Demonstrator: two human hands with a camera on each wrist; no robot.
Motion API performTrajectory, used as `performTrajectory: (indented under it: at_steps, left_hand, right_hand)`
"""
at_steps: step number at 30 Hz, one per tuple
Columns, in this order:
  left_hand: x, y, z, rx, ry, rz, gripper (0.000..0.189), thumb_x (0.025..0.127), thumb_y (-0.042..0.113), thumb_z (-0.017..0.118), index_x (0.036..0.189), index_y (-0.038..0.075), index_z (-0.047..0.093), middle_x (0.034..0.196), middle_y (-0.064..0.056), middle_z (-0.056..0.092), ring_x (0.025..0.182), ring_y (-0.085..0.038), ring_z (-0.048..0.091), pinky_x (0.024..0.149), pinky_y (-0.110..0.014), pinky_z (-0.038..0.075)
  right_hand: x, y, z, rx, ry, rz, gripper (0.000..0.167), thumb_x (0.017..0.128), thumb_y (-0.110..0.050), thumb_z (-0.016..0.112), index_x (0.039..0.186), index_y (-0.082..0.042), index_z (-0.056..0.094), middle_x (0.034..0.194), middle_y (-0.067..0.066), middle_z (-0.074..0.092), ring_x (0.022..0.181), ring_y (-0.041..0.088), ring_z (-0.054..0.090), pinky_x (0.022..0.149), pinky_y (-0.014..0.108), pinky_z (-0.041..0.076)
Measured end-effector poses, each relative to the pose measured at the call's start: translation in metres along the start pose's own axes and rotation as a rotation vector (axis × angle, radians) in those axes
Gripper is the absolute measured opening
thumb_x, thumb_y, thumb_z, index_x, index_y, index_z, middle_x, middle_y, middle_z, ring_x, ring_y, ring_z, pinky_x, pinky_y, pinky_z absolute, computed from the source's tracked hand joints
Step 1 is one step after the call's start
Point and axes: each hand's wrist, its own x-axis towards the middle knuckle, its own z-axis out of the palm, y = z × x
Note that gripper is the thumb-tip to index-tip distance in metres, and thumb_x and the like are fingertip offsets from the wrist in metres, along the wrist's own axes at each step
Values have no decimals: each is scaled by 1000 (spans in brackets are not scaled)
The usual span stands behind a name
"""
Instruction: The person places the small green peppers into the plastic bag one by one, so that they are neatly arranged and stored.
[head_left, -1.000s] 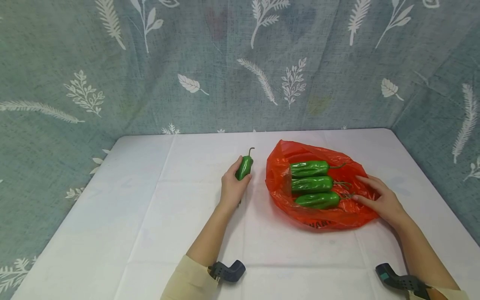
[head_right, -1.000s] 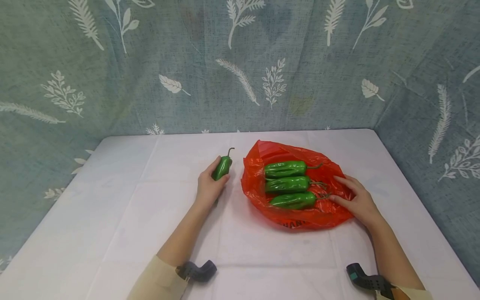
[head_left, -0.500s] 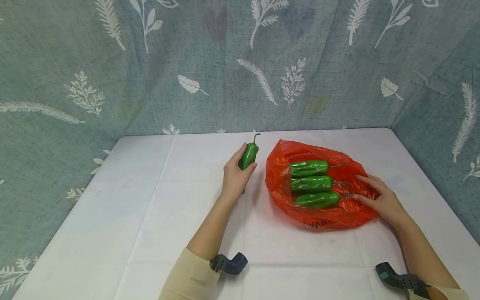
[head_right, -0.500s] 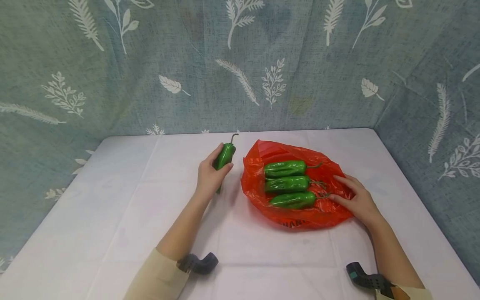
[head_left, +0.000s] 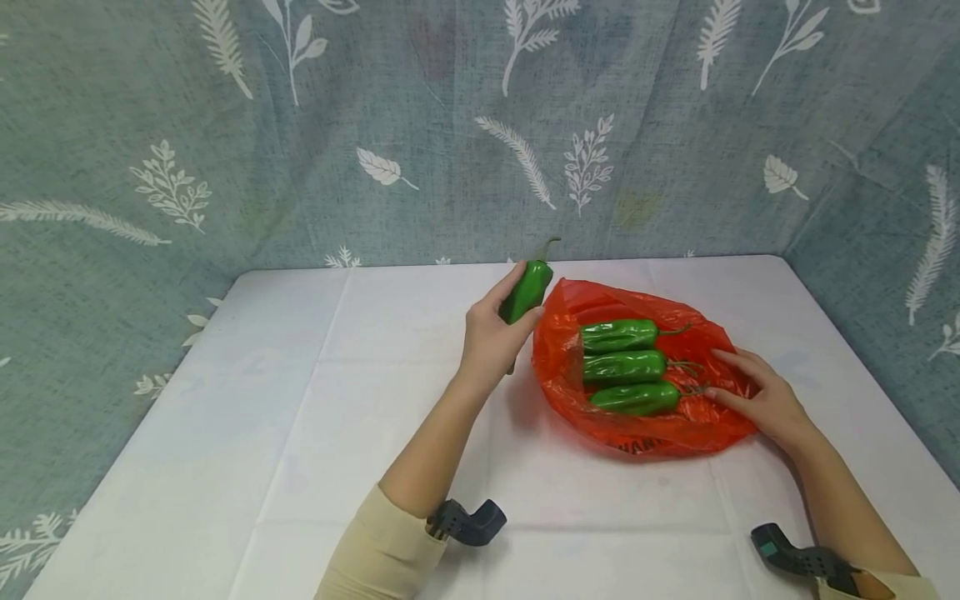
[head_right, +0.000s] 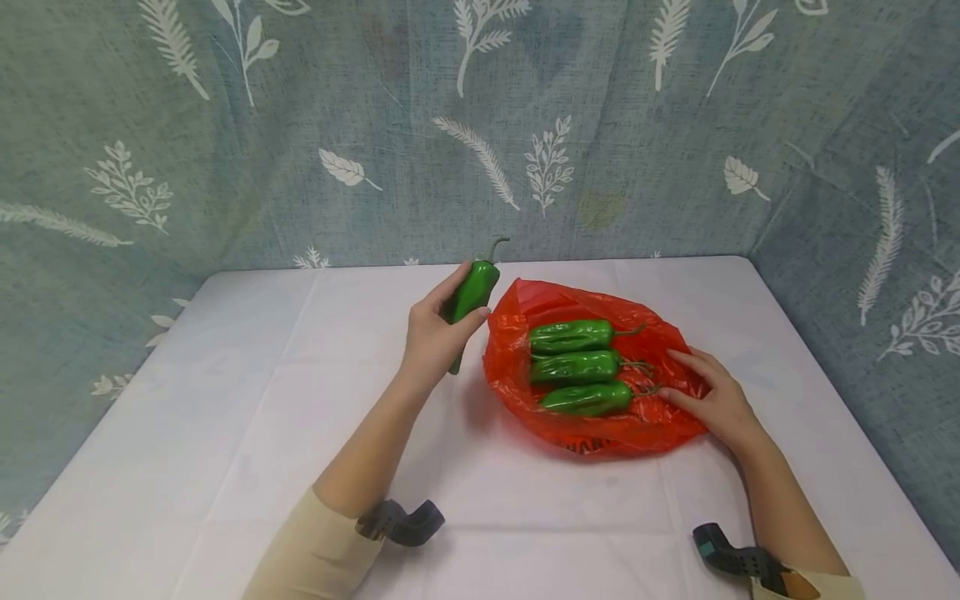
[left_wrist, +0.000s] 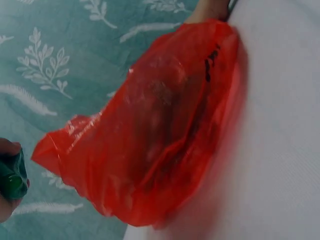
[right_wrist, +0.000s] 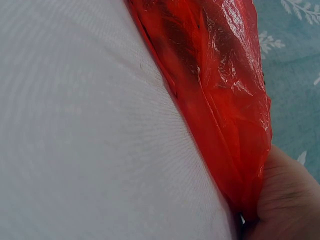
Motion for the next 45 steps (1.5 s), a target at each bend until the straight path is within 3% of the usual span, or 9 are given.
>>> performTrajectory:
  at_steps: [9, 16, 22, 36, 45]
  left_hand:
    - [-2, 20, 16, -104, -58, 101, 60, 87, 7, 67, 142, 17, 45, 140, -5, 50, 107, -24, 55, 85, -33, 53]
    - [-1, 31, 33, -113, -130, 147, 60, 87, 6, 66, 142, 16, 44, 138, -6, 50, 107, -22, 55, 82, -26, 53]
    - [2, 28, 47, -72, -175, 218, 62, 85, 6, 69, 142, 12, 45, 135, -7, 52, 107, -19, 56, 83, -21, 51]
    - [9, 32, 78, 86, -274, 200, 62, 86, 8, 68, 143, 14, 43, 137, -4, 52, 108, -13, 55, 81, -12, 46]
    - [17, 21, 89, 86, -342, 161, 56, 86, 12, 69, 139, 15, 50, 131, -4, 56, 104, -10, 55, 79, -12, 46]
  right_hand:
    - [0, 2, 0, -14, -4, 6, 68, 87, -26, 68, 143, -4, 37, 148, 29, 23, 134, 53, 17, 97, 74, 22]
    - [0, 3, 1, -2, -6, -3, 68, 88, -24, 68, 144, -3, 36, 147, 29, 23, 133, 53, 18, 97, 73, 23]
    - [-1, 3, 2, 9, -6, -5, 68, 88, -24, 67, 144, -3, 35, 148, 30, 23, 133, 53, 17, 97, 74, 21]
    - [-2, 2, 1, -4, 1, -1, 67, 88, -24, 68, 143, -3, 36, 147, 30, 24, 133, 53, 18, 96, 74, 24]
    - [-2, 1, 1, 0, -7, 7, 67, 88, -25, 67, 144, -4, 36, 148, 30, 23, 133, 53, 18, 95, 74, 24]
